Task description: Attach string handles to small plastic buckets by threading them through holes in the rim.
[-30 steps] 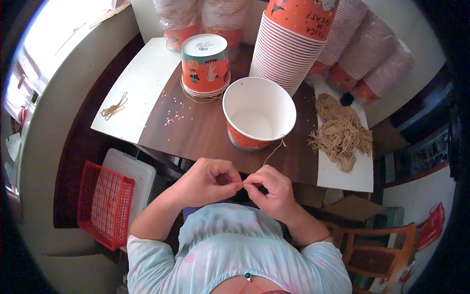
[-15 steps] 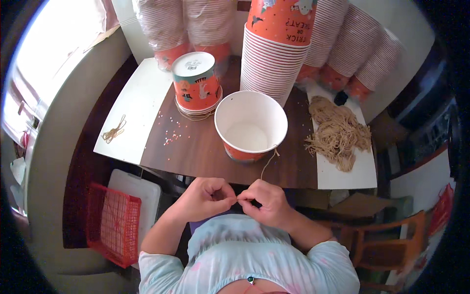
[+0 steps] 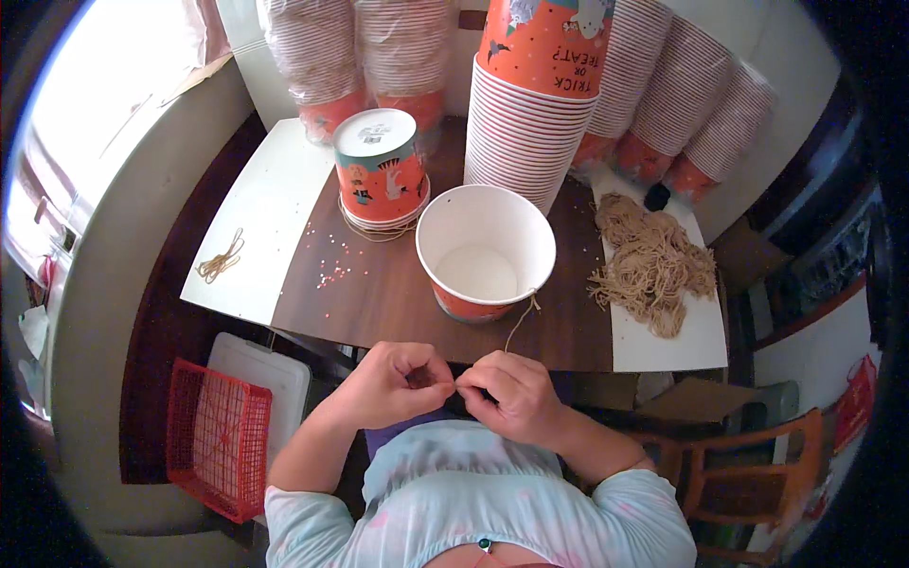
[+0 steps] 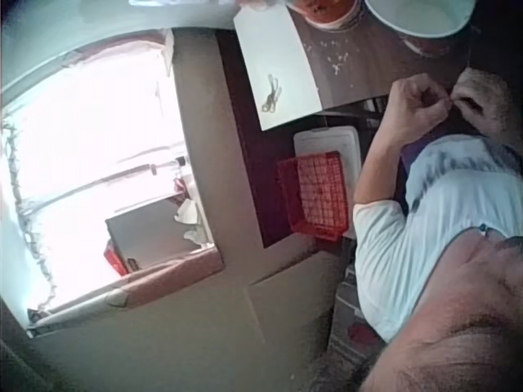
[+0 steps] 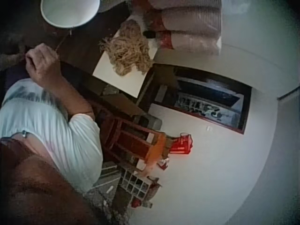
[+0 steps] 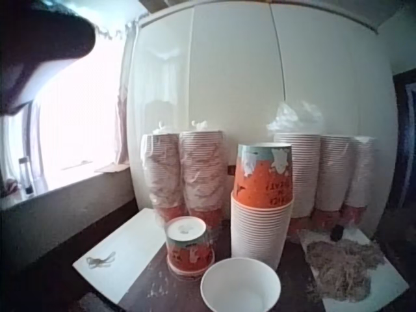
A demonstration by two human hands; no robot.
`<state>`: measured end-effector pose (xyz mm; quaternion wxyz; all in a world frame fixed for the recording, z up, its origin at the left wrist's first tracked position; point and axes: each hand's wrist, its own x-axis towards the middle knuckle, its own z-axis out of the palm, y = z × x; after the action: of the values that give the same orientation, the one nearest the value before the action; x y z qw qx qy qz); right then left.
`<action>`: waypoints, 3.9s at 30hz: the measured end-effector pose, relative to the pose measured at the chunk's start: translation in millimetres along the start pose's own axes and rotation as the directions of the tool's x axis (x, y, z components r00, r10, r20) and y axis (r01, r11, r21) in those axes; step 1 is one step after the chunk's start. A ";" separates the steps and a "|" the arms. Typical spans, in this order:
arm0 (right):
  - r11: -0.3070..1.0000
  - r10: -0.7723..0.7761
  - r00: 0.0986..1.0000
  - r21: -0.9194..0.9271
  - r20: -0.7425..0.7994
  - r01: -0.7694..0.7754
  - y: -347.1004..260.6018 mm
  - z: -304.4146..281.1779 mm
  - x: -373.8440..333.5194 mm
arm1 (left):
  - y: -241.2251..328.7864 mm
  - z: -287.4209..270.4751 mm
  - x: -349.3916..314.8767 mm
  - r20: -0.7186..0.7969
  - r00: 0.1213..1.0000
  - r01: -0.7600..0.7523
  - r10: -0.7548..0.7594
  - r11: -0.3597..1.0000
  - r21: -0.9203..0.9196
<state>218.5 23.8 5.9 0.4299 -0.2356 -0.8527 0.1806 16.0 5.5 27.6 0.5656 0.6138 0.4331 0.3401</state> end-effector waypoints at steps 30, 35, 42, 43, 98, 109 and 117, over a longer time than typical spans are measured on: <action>0.884 0.430 0.903 0.203 -0.002 -0.420 10.3 -75.8 46.6 | 11.7 -65.7 138.5 -0.347 0.938 0.128 -0.004 0.933 0.335; 0.884 0.437 0.891 0.124 0.124 -0.451 37.4 -75.5 106.2 | 1.5 -63.5 130.5 -0.318 0.947 0.110 -0.051 0.979 0.170; 0.831 0.552 0.755 -0.150 0.354 -0.536 108.7 -25.5 126.3 | -2.6 -63.2 124.8 -0.302 0.950 0.088 -0.081 0.996 0.010; 0.826 0.563 0.752 -0.206 0.342 -0.525 111.2 -21.6 127.8 | -3.6 -64.5 124.0 -0.294 0.954 0.074 -0.068 0.997 0.011; 0.905 0.372 0.742 -0.394 0.557 -0.158 52.5 -63.0 95.9 | -17.4 -34.9 62.5 -0.304 0.867 -0.354 0.396 0.917 0.185; 0.953 0.249 0.758 -0.291 0.603 -0.082 41.3 -81.3 94.8 | -20.2 -19.0 59.5 -0.138 0.978 -0.204 0.155 0.847 -0.491; 0.997 0.073 0.766 -0.033 0.639 -0.067 42.9 -61.3 113.8 | -19.6 -5.9 53.0 -0.143 0.973 -0.221 0.180 0.905 -0.364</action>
<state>220.1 129.1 92.5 0.1064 -0.1937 -0.9393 0.2623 28.6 56.2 5.1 0.6112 0.5159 0.3234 0.5056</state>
